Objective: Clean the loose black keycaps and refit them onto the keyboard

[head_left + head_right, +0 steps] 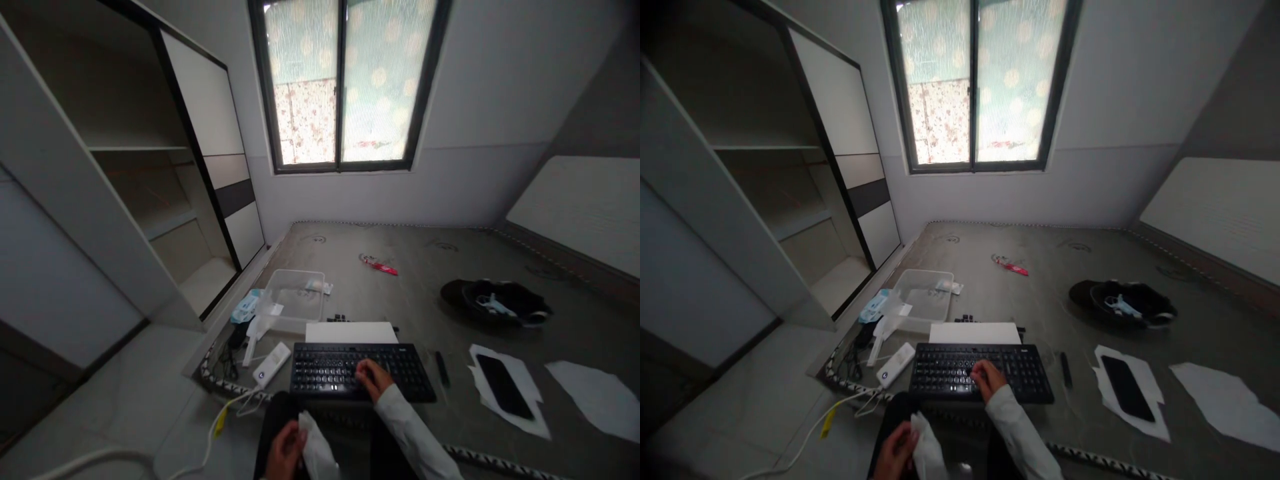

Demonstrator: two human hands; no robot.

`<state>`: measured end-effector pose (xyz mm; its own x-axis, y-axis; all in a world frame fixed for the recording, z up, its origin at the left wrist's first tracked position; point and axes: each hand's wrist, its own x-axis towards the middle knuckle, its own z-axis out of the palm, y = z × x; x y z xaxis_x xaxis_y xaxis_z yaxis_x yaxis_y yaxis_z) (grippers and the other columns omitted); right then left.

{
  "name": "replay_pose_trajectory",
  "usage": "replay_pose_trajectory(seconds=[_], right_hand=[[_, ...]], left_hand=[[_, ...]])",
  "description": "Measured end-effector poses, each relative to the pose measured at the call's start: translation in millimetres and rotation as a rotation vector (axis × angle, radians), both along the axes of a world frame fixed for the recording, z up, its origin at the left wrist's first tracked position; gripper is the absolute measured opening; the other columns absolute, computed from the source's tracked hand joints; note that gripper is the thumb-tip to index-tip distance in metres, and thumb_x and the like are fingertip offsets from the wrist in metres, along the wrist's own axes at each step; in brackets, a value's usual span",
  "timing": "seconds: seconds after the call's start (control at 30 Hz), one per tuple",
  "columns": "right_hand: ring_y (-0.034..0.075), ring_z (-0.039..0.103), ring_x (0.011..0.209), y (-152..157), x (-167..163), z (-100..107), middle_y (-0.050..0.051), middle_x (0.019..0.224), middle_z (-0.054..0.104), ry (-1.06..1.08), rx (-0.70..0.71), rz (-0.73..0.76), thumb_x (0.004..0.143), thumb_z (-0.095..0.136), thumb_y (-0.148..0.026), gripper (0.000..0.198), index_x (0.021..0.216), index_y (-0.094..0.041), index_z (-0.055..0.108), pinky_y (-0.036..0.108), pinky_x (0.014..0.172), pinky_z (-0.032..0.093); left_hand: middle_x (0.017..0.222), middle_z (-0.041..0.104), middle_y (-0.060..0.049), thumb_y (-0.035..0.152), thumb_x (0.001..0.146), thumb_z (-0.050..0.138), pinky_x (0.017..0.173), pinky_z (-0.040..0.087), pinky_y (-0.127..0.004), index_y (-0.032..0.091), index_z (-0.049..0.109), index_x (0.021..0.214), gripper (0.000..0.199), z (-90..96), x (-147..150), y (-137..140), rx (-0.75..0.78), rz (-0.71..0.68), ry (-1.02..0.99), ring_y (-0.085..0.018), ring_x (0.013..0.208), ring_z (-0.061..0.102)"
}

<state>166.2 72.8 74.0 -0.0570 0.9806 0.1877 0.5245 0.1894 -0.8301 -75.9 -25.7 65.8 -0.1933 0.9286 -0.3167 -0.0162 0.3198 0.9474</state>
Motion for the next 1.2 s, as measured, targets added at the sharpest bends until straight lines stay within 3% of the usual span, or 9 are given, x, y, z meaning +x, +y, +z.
replay_pose_trajectory(seconds=[0.13,0.27,0.4,0.5,0.6,0.8,0.9,1.03,1.2], right_hand=[[0.014,0.054,0.061,-63.7,-5.5,50.9,0.001,0.067,0.058,0.097,0.065,0.015,0.075,0.051,-0.034,0.017,0.075,-0.019,0.058,0.025,0.058,0.043],[0.015,0.054,0.067,-100.6,-5.4,102.6,0.003,0.074,0.058,0.034,0.19,0.036,0.075,0.054,-0.032,0.014,0.075,-0.019,0.06,0.025,0.059,0.044],[0.021,0.054,0.089,-122.9,-7.9,127.3,0.008,0.095,0.056,-0.013,0.312,-0.08,0.073,0.056,-0.033,0.014,0.073,-0.02,0.062,0.03,0.068,0.046],[0.022,0.054,0.094,-133.7,-11.6,131.8,0.008,0.1,0.057,-0.022,0.342,-0.111,0.074,0.055,-0.032,0.013,0.074,-0.021,0.062,0.032,0.073,0.046],[0.02,0.057,0.09,-140.7,-15.5,133.1,0.007,0.095,0.061,-0.047,0.365,-0.069,0.074,0.054,-0.029,0.011,0.075,-0.02,0.061,0.03,0.076,0.046],[0.016,0.06,0.07,-149.1,-24.0,133.3,0.004,0.075,0.065,-0.011,0.354,-0.083,0.071,0.056,-0.029,0.011,0.07,-0.02,0.063,0.024,0.062,0.047],[0.016,0.061,0.069,-151.6,-24.9,131.8,0.005,0.076,0.067,-0.024,0.34,-0.051,0.072,0.055,-0.027,0.012,0.071,-0.021,0.066,0.023,0.057,0.048],[0.016,0.063,0.069,-158.0,-26.9,127.2,0.005,0.083,0.068,0.021,0.258,0.032,0.075,0.053,-0.027,0.015,0.081,-0.022,0.066,0.022,0.056,0.049],[0.016,0.063,0.064,-171.0,-37.7,108.7,0.007,0.08,0.067,0.354,0.037,-0.172,0.073,0.056,-0.042,0.03,0.091,-0.019,0.058,0.023,0.054,0.051]], left_hand=[[0.059,0.062,-0.001,0.044,0.043,0.077,0.04,0.034,-0.018,0.011,0.068,0.075,0.047,31.1,21.9,1.3,0.045,0.02,-0.309,-0.009,0.047,0.05],[0.063,0.062,-0.002,0.038,0.045,0.079,0.04,0.034,-0.017,0.011,0.067,0.077,0.043,58.5,54.8,-4.7,0.074,0.059,-0.6,-0.007,0.048,0.049],[0.068,0.064,-0.002,0.033,0.054,0.076,0.044,0.038,-0.017,0.013,0.066,0.078,0.034,84.2,82.1,-20.3,0.113,0.038,-0.761,-0.009,0.053,0.054],[0.066,0.064,-0.002,0.035,0.057,0.074,0.042,0.037,-0.017,0.013,0.066,0.077,0.031,100.6,91.6,-32.9,0.155,-0.019,-0.758,-0.008,0.051,0.052],[0.07,0.065,-0.004,0.038,0.065,0.067,0.044,0.038,-0.017,0.011,0.067,0.083,0.033,113.9,93.0,-43.1,0.222,-0.122,-0.612,-0.01,0.055,0.053],[0.082,0.068,-0.007,0.034,0.069,0.064,0.067,0.047,-0.025,0.012,0.064,0.097,0.036,134.3,85.1,-51.2,0.374,-0.288,-0.29,-0.018,0.074,0.06],[0.08,0.068,-0.006,0.029,0.066,0.067,0.072,0.047,-0.026,0.012,0.066,0.088,0.028,136.1,81.5,-48.1,0.403,-0.295,-0.217,-0.019,0.077,0.061],[0.067,0.065,-0.001,0.023,0.058,0.072,0.062,0.047,-0.021,0.014,0.062,0.073,0.02,130.3,78.1,-40.3,0.335,-0.196,-0.257,-0.014,0.065,0.06],[0.066,0.066,-0.003,0.029,0.061,0.07,0.049,0.046,-0.02,0.012,0.064,0.074,0.023,120.0,75.6,-36.6,0.215,-0.151,-0.316,-0.014,0.058,0.059]])
